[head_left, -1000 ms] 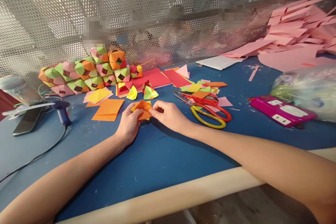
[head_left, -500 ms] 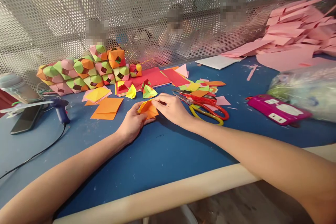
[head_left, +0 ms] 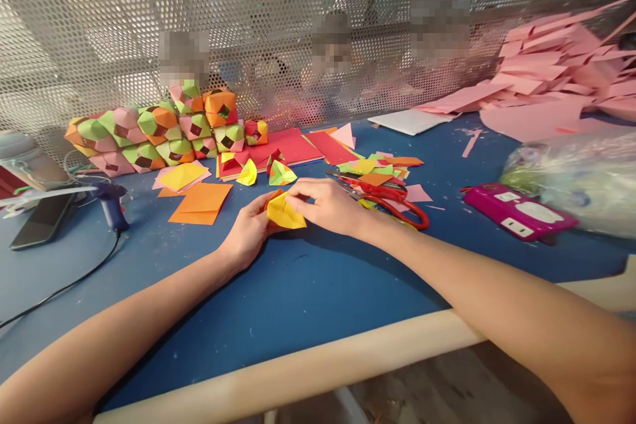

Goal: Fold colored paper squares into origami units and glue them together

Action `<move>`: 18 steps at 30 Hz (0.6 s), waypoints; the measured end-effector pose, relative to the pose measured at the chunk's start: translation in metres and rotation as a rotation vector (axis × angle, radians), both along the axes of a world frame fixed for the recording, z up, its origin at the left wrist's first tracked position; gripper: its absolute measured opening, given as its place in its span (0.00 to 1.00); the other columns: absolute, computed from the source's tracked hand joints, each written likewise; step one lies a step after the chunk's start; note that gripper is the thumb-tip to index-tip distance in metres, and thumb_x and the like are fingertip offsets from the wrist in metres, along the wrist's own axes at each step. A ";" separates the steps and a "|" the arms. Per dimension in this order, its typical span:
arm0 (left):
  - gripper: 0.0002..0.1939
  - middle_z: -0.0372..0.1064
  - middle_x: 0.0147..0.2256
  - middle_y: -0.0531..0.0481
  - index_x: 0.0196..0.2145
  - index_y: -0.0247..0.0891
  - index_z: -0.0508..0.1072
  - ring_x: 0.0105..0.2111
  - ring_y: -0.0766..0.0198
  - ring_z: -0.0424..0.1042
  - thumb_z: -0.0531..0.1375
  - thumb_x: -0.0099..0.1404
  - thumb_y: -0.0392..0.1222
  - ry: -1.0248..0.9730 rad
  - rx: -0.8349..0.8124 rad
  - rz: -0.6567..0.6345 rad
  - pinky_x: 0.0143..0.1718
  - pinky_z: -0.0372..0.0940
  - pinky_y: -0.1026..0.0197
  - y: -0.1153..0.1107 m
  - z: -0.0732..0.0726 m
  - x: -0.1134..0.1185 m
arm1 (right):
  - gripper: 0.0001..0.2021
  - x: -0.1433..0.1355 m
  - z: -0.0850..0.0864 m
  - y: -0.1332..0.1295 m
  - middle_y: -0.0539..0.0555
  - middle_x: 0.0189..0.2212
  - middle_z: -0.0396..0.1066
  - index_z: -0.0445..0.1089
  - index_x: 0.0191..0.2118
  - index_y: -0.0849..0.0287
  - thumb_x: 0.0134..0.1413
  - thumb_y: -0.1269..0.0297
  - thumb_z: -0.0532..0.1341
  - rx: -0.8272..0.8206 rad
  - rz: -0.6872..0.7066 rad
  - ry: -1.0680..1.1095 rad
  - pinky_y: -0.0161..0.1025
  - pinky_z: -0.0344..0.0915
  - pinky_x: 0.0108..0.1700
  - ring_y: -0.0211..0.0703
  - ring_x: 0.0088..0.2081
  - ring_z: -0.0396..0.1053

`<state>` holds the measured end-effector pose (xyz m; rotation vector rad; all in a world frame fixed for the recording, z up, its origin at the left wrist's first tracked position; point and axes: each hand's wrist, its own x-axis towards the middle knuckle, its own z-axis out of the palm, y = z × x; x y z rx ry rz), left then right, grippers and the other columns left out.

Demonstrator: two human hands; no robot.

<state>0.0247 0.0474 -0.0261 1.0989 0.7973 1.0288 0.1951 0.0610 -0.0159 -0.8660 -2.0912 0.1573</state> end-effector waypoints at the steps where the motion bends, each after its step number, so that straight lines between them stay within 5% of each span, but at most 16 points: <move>1: 0.19 0.72 0.40 0.45 0.44 0.33 0.71 0.37 0.62 0.72 0.56 0.53 0.30 0.003 -0.005 -0.011 0.40 0.68 0.59 0.000 0.000 -0.001 | 0.09 -0.001 -0.001 -0.001 0.51 0.25 0.68 0.68 0.27 0.61 0.56 0.68 0.55 0.022 -0.005 -0.064 0.33 0.58 0.33 0.36 0.28 0.63; 10: 0.19 0.73 0.38 0.47 0.45 0.35 0.72 0.37 0.60 0.70 0.53 0.54 0.35 0.067 0.035 -0.061 0.37 0.67 0.61 0.003 -0.001 -0.001 | 0.12 0.002 -0.006 0.003 0.53 0.27 0.71 0.70 0.30 0.62 0.61 0.66 0.53 0.292 -0.122 -0.353 0.38 0.54 0.36 0.39 0.30 0.66; 18: 0.17 0.70 0.34 0.52 0.40 0.35 0.70 0.31 0.66 0.68 0.52 0.52 0.30 0.414 0.297 -0.070 0.34 0.65 0.64 0.000 -0.001 0.000 | 0.12 0.001 -0.003 0.000 0.53 0.28 0.71 0.72 0.32 0.61 0.62 0.66 0.53 0.401 -0.107 -0.345 0.38 0.55 0.38 0.40 0.31 0.65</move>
